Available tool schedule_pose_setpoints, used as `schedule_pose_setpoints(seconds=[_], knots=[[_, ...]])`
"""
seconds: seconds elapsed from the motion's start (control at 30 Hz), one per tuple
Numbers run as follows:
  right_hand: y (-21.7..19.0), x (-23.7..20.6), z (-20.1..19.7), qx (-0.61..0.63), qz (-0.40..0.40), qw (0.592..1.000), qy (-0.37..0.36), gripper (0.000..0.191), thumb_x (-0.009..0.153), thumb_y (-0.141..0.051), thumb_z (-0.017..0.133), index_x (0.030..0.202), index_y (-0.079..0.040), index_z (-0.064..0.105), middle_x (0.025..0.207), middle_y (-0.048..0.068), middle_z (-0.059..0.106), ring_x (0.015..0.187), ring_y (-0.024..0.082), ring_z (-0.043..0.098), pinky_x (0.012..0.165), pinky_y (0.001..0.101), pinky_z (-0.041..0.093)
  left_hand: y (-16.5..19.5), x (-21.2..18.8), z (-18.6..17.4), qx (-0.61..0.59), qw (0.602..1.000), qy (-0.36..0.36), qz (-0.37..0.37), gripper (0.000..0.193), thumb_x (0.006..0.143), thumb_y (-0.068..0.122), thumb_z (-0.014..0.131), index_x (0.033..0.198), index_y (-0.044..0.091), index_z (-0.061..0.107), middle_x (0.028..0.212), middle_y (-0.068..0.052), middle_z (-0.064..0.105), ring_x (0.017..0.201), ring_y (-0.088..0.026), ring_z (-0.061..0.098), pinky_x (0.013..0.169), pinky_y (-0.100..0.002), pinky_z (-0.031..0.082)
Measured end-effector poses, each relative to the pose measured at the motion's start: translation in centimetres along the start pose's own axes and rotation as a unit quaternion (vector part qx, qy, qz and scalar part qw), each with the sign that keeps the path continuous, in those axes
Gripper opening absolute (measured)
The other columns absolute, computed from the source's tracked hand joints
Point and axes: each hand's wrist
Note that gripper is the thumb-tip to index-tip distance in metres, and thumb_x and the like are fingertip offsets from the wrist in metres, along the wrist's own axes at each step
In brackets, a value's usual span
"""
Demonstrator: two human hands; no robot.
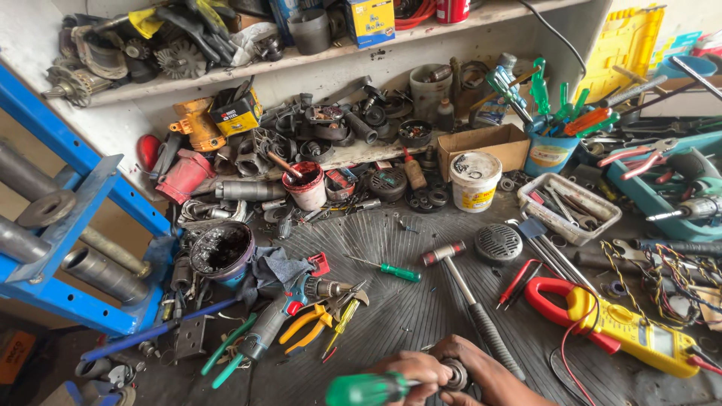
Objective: The person picks up a cordless drill and uses a screwdriver to adjust its chuck. They wipe the drill with a cloth, then use a multimeter to test the drill's electrical continuity by connecting probes to the chuck. The person repeatedly tests the drill and adjusts the chuck throughout the clip.
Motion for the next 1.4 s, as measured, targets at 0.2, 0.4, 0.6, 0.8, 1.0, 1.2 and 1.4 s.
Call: schedule_pose_setpoints(seconds=[0.2,0.4,0.6,0.8,1.0,1.2,1.4], knots=[[3.9,0.0,0.9,0.03,-0.028,0.999,0.012,0.047,0.096,-0.032,0.067,0.13,0.0,0.058,0.126,0.017,0.062,0.125,0.03,0.059,0.106,0.0442,0.048,3.9,1.2,-0.1,0.253,0.967,-0.018,-0.037,0.015,0.101,0.006,0.071,0.113,0.006,0.061,0.095,-0.011,0.071,0.087,-0.023,0.076,0.076,-0.036,0.064],[5.6,-0.4,1.2,0.011,-0.028,1.0,0.002,0.052,0.094,-0.04,0.065,0.127,0.0,0.06,0.124,0.017,0.063,0.121,0.03,0.06,0.105,0.0424,0.05,6.7,4.5,1.2,0.394,0.918,-0.021,-0.039,0.011,0.101,0.018,0.072,0.105,0.011,0.065,0.089,-0.003,0.072,0.081,-0.015,0.078,0.066,-0.028,0.064],[3.6,-0.3,0.9,0.011,-0.043,0.999,0.012,0.055,0.097,-0.045,0.06,0.126,0.001,0.061,0.122,0.018,0.065,0.122,0.031,0.061,0.107,0.0439,0.049,6.8,4.5,1.7,0.43,0.903,-0.006,-0.027,0.013,0.097,0.026,0.073,0.094,0.015,0.067,0.08,0.003,0.073,0.071,-0.007,0.078,0.055,-0.023,0.062],[5.2,-0.1,1.4,0.02,-0.12,0.992,0.038,0.05,0.105,-0.046,0.049,0.118,0.001,0.063,0.118,0.019,0.067,0.116,0.031,0.07,0.103,0.0424,0.053,7.6,5.2,0.4,0.38,0.92,-0.078,-0.047,0.014,0.099,0.023,0.072,0.103,0.011,0.067,0.09,-0.002,0.073,0.083,-0.014,0.079,0.067,-0.029,0.064],[10.9,-2.3,3.1,-0.097,-0.171,0.975,0.102,0.049,0.109,-0.028,0.055,0.137,0.012,0.049,0.139,0.031,0.054,0.131,0.043,0.058,0.111,0.0494,0.042,10.0,8.1,-0.4,0.329,0.924,-0.148,-0.129,0.017,0.102,0.02,0.071,0.111,0.006,0.067,0.1,-0.008,0.074,0.095,-0.021,0.08,0.079,-0.035,0.066],[12.5,-2.5,3.3,0.0,-0.069,0.996,0.061,0.044,0.104,-0.018,0.062,0.142,0.001,0.053,0.14,0.026,0.055,0.133,0.038,0.052,0.113,0.0486,0.043,10.5,11.1,0.2,0.151,0.947,-0.12,-0.256,0.03,0.096,0.008,0.071,0.123,0.001,0.061,0.118,-0.016,0.074,0.112,-0.029,0.075,0.095,-0.04,0.061],[9.1,-1.5,2.4,0.075,-0.037,0.995,0.056,0.058,0.101,-0.017,0.064,0.152,-0.001,0.043,0.151,0.022,0.047,0.145,0.034,0.047,0.119,0.0456,0.035,9.2,11.7,-0.3,0.094,0.945,-0.139,-0.28,0.026,0.098,-0.004,0.064,0.123,0.0,0.067,0.118,-0.015,0.076,0.114,-0.026,0.076,0.097,-0.036,0.06]])
Point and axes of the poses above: each hand's wrist, its own x-axis towards the middle knuckle, its own z-axis out of the palm, y = z × x
